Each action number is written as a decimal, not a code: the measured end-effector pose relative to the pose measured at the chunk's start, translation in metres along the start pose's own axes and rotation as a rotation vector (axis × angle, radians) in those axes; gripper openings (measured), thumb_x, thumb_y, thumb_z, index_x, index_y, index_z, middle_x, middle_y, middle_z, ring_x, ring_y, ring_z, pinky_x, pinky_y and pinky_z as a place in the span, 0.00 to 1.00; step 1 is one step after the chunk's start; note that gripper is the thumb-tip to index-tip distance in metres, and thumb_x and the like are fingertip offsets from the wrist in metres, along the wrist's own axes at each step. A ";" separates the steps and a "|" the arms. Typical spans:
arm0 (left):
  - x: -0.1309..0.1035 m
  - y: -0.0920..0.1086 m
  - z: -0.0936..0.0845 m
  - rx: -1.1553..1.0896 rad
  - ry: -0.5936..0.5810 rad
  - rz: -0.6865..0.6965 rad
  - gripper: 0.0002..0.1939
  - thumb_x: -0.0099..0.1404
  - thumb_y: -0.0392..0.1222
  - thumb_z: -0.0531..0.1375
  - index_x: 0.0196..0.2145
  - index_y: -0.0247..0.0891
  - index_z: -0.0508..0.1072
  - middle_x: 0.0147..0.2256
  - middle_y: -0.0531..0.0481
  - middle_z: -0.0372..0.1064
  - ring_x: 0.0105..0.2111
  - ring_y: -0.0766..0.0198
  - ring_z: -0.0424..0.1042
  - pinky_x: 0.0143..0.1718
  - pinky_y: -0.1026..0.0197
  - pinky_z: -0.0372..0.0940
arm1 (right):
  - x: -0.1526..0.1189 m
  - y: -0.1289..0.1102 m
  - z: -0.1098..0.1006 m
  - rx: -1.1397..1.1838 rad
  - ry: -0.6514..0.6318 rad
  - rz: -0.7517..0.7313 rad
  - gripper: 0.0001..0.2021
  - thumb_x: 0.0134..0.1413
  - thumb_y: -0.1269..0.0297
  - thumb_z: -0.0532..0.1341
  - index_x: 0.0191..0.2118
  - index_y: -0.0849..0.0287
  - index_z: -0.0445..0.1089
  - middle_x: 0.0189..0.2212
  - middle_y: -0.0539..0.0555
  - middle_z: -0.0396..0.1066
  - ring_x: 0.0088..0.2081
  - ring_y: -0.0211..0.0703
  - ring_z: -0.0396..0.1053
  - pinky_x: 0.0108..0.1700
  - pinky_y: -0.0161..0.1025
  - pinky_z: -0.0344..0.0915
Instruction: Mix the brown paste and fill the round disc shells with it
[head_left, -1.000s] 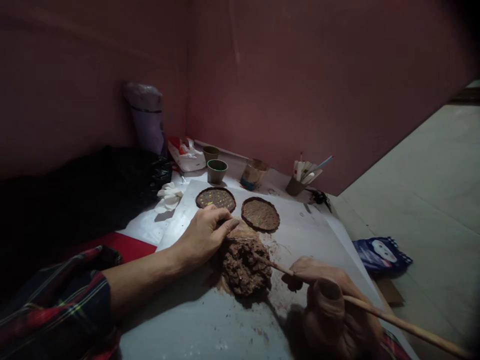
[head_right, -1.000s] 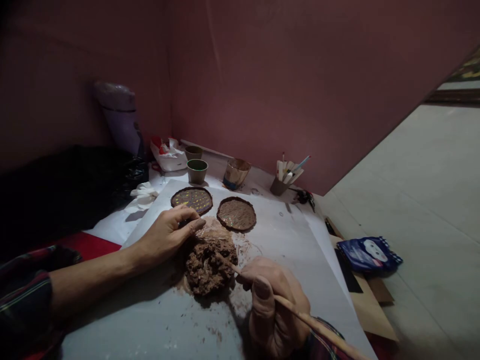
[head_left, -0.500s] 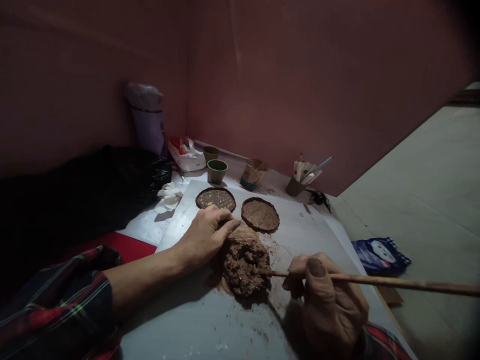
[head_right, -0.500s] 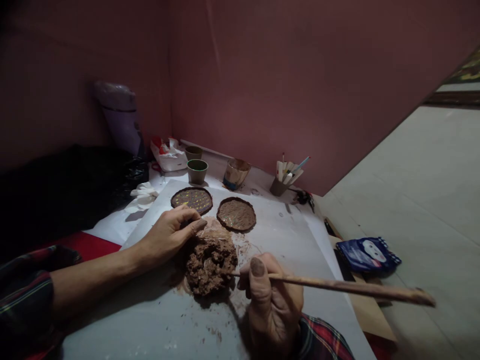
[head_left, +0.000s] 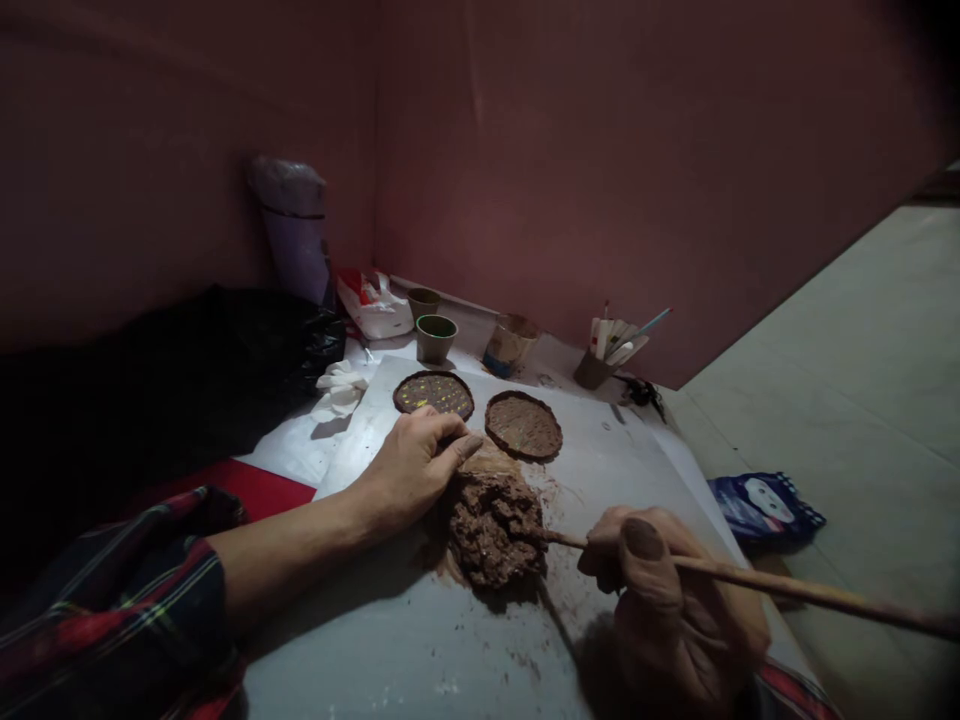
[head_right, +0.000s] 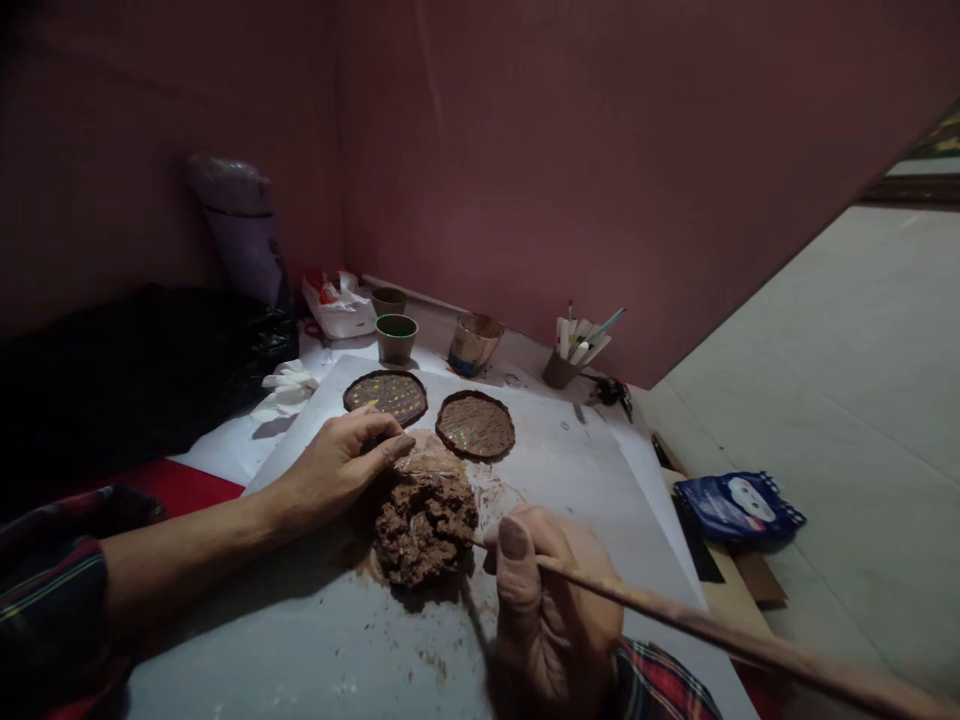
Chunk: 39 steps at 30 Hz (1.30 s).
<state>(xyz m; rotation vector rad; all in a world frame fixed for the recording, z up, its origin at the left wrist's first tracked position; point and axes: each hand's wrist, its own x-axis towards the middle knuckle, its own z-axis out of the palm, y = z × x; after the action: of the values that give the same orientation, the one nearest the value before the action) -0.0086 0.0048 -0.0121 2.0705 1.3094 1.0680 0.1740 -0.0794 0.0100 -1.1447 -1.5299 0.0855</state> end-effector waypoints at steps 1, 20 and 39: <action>0.000 0.000 0.000 0.003 0.000 -0.003 0.13 0.64 0.41 0.55 0.23 0.37 0.69 0.24 0.51 0.66 0.30 0.63 0.63 0.33 0.60 0.57 | 0.001 -0.001 0.000 0.011 -0.009 0.033 0.19 0.61 0.60 0.52 0.19 0.58 0.63 0.15 0.49 0.59 0.17 0.35 0.59 0.19 0.35 0.54; -0.001 0.000 -0.001 -0.016 -0.009 0.008 0.14 0.65 0.40 0.55 0.22 0.36 0.67 0.23 0.52 0.64 0.30 0.64 0.60 0.34 0.60 0.55 | 0.001 0.004 0.008 0.421 0.197 0.287 0.16 0.59 0.64 0.56 0.21 0.60 0.68 0.16 0.48 0.64 0.16 0.34 0.62 0.15 0.32 0.55; 0.000 0.000 -0.001 -0.035 -0.016 -0.012 0.13 0.64 0.40 0.55 0.22 0.36 0.67 0.23 0.52 0.64 0.30 0.64 0.60 0.33 0.60 0.54 | -0.004 0.011 0.011 0.413 0.197 0.104 0.14 0.59 0.68 0.55 0.23 0.61 0.68 0.16 0.47 0.63 0.17 0.33 0.62 0.17 0.32 0.54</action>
<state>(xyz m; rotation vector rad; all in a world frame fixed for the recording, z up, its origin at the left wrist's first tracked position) -0.0093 0.0048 -0.0120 2.0396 1.2841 1.0593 0.1712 -0.0705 -0.0029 -0.8719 -1.2073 0.3343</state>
